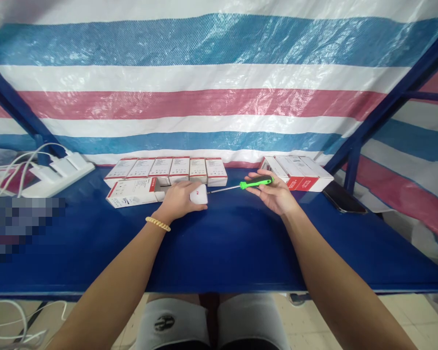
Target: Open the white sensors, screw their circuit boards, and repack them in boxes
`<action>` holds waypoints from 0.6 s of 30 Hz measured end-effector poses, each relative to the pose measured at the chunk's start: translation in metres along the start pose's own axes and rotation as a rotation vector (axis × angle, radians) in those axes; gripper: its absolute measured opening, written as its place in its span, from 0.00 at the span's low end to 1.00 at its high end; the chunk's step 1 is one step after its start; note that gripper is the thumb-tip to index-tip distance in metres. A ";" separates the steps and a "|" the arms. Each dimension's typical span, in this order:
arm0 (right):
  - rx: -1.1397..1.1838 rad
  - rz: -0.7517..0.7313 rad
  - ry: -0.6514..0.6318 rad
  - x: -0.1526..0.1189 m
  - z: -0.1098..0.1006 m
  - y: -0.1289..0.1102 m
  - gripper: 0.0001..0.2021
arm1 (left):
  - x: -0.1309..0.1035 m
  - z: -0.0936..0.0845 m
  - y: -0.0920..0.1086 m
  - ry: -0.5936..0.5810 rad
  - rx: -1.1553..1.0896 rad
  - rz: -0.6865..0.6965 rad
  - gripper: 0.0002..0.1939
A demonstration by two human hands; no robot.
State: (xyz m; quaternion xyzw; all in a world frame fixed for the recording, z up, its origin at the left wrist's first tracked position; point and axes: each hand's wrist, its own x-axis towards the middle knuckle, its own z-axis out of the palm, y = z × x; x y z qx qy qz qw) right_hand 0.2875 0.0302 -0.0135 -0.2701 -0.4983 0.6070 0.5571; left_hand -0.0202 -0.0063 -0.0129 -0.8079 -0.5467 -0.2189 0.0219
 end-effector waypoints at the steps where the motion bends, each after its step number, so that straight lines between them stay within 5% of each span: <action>1: -0.009 0.015 0.013 0.000 0.001 0.000 0.23 | 0.000 0.000 0.001 -0.006 0.001 0.007 0.34; 8: -0.331 0.203 0.326 0.006 0.007 0.004 0.23 | 0.001 -0.001 0.001 0.006 0.011 0.028 0.34; 18: -0.009 0.036 0.076 0.001 0.001 0.000 0.22 | 0.000 0.002 -0.007 0.070 -0.008 0.021 0.35</action>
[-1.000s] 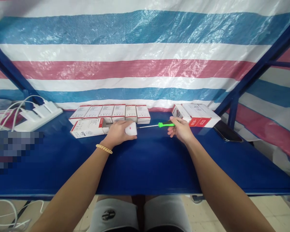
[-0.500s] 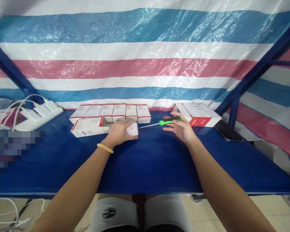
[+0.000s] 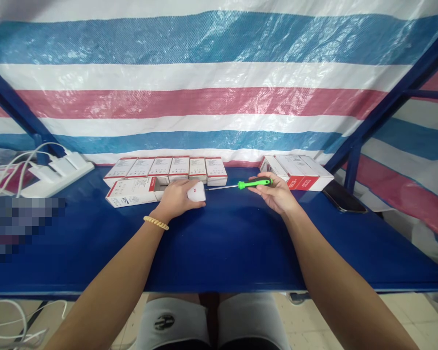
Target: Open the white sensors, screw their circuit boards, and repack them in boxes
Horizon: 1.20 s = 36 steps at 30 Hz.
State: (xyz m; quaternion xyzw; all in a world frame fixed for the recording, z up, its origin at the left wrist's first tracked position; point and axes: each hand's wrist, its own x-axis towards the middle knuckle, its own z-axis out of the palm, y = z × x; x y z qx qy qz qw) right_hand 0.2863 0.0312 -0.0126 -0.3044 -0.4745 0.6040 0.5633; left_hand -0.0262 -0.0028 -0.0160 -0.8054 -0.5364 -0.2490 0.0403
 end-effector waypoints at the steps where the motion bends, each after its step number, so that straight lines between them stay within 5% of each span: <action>1: 0.011 -0.011 -0.018 -0.001 0.001 0.000 0.22 | 0.000 0.000 0.000 -0.001 0.004 -0.003 0.36; 6: 0.026 -0.008 -0.019 -0.002 0.005 -0.001 0.25 | 0.000 -0.001 0.005 -0.023 0.004 -0.004 0.35; 12: -0.238 0.131 0.233 0.003 0.007 0.002 0.21 | 0.001 -0.002 0.008 -0.028 0.001 0.000 0.35; 23: -0.002 0.009 0.068 0.001 0.000 0.001 0.28 | 0.002 -0.003 0.009 -0.033 -0.014 -0.013 0.35; 30: -0.134 0.105 0.197 0.003 0.006 0.001 0.19 | 0.002 -0.004 0.011 -0.058 0.008 0.006 0.35; 36: -0.085 -0.011 0.166 0.002 0.003 -0.002 0.18 | 0.002 -0.004 0.012 -0.063 -0.012 0.009 0.34</action>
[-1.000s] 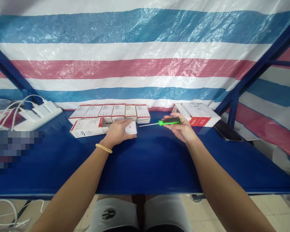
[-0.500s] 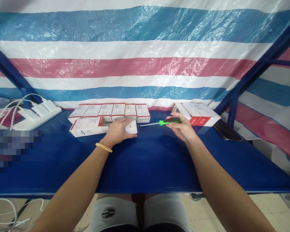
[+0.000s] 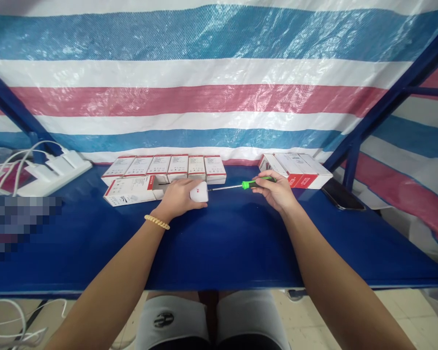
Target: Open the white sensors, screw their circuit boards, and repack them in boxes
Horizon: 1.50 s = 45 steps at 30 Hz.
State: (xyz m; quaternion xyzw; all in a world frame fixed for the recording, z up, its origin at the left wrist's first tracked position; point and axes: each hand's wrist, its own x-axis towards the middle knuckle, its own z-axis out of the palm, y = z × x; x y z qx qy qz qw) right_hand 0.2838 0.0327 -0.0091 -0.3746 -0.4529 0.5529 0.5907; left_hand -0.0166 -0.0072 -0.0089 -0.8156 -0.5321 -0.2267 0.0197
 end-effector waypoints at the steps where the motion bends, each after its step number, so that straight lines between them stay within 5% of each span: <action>1: 0.015 -0.019 -0.005 0.000 -0.001 -0.001 0.18 | 0.000 0.000 0.000 0.002 -0.002 -0.002 0.34; 13: 0.094 -0.106 0.367 0.011 -0.020 -0.010 0.12 | 0.000 -0.002 0.002 -0.042 0.019 -0.018 0.35; 24: 0.057 0.059 0.224 0.008 -0.017 -0.013 0.14 | -0.002 -0.007 0.020 -0.263 0.114 0.077 0.31; 32: 0.062 0.085 0.199 0.006 -0.008 -0.010 0.14 | -0.002 -0.008 0.038 -0.019 -0.016 0.125 0.27; 38: 0.060 0.085 0.162 0.005 -0.004 -0.009 0.14 | 0.000 0.000 0.051 -0.051 -0.028 0.207 0.15; 42: 0.068 0.040 0.221 0.008 -0.009 -0.010 0.12 | 0.005 0.000 0.038 0.037 -0.041 0.087 0.14; 45: 0.079 -0.020 0.384 0.012 -0.016 -0.013 0.10 | 0.007 0.000 0.020 0.098 -0.031 -0.090 0.12</action>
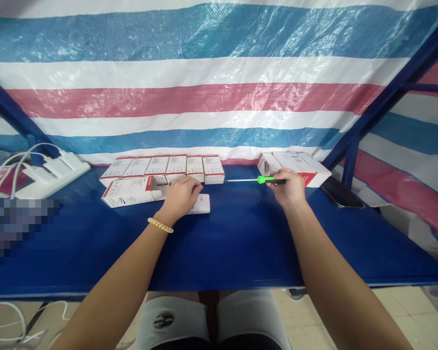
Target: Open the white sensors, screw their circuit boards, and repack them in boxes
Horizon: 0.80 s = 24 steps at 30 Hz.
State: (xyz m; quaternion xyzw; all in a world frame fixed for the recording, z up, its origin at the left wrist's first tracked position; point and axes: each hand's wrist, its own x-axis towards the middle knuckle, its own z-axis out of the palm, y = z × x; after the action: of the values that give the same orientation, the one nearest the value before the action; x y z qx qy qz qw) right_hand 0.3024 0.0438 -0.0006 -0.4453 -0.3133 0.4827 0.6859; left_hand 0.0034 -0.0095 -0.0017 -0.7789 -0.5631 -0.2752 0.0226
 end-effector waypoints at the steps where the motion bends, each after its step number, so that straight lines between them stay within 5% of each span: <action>1: -0.003 -0.022 0.072 0.002 -0.002 -0.001 0.09 | 0.001 0.000 -0.006 0.002 -0.003 -0.052 0.12; 5: -0.040 -0.127 0.347 0.008 -0.006 -0.006 0.12 | 0.003 0.005 -0.021 -0.025 -0.066 -0.239 0.12; 8: -0.087 -0.199 0.417 0.009 -0.006 -0.005 0.14 | 0.005 0.006 -0.022 -0.067 -0.098 -0.304 0.16; 12: -0.169 -0.277 0.366 0.007 -0.003 0.002 0.15 | 0.005 -0.001 -0.019 -0.049 -0.120 -0.297 0.19; 15: -0.253 -0.338 0.309 0.003 0.000 0.007 0.15 | 0.001 -0.009 -0.014 -0.063 -0.201 -0.137 0.19; 19: -0.444 -0.390 0.204 -0.003 0.003 0.013 0.13 | -0.005 -0.017 -0.005 -0.224 -0.053 0.105 0.32; 24: -0.680 -0.324 0.032 -0.004 0.003 0.018 0.14 | -0.006 -0.020 0.000 -0.344 0.065 0.178 0.39</action>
State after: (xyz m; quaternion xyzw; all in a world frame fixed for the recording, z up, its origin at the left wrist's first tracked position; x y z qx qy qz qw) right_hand 0.2911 0.0431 -0.0155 -0.5997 -0.5113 0.2294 0.5711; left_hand -0.0061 -0.0214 0.0122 -0.8600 -0.4962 -0.1167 -0.0245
